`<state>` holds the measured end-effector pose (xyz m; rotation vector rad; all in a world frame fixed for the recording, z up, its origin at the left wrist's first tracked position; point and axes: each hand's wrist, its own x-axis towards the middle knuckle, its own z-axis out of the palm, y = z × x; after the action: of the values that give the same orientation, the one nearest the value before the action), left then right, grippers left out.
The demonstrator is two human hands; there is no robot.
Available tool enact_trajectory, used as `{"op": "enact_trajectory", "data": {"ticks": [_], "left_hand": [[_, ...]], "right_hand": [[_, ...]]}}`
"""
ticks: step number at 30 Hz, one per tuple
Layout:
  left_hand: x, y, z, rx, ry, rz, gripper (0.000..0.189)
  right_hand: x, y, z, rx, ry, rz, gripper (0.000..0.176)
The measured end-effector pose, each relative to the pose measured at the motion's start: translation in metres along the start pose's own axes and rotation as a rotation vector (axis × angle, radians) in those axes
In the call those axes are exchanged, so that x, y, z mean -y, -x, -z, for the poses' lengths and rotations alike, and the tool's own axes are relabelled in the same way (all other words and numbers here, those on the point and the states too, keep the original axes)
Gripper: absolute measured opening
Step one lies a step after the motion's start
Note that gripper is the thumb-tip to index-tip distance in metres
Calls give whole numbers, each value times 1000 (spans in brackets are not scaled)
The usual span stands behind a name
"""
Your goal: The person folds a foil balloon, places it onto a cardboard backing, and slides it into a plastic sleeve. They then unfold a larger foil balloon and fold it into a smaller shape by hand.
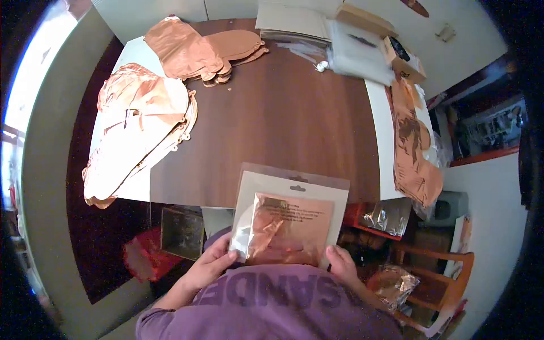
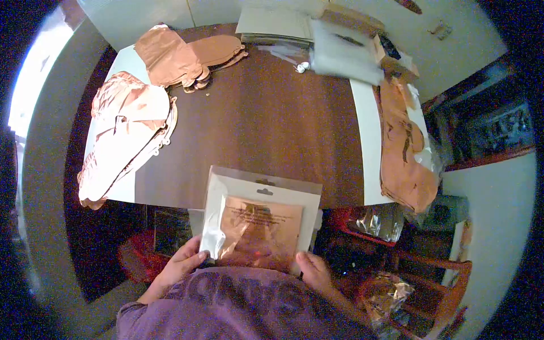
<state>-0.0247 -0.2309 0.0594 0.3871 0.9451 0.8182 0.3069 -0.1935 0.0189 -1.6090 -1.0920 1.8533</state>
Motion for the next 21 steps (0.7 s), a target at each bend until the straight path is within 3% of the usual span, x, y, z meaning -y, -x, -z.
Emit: {"op": "enact_trajectory", "data": {"ticks": [2, 4, 5, 9, 12, 16, 19, 21], "left_hand": [[-3, -6, -1, -15, -107, -80, 68], [-12, -19, -6, -49, -317, -120, 78], [-9, -30, -5, -160, -392, -74, 95], [8, -62, -5, -315, -617, -439, 112], [18, -68, -8, -382, -450, -551, 116], [-1, -70, -6, -456, -963, -451, 96], [-2, -77, -4, -398, -939, -488, 87], [5, -89, 8, -362, -1083, -612, 88]], "right_hand": [[3, -6, 0, 20, -11, 59, 36], [39, -19, -4, 208, -111, 35, 54], [44, -26, -8, 166, -85, 115, 58], [46, -48, -29, 33, -40, 394, 72], [40, -50, -29, 4, -84, 372, 72], [29, -61, -19, -80, 122, 361, 69], [31, -69, -16, -124, 56, 428, 64], [36, -71, -20, -182, 113, 460, 57]]}}
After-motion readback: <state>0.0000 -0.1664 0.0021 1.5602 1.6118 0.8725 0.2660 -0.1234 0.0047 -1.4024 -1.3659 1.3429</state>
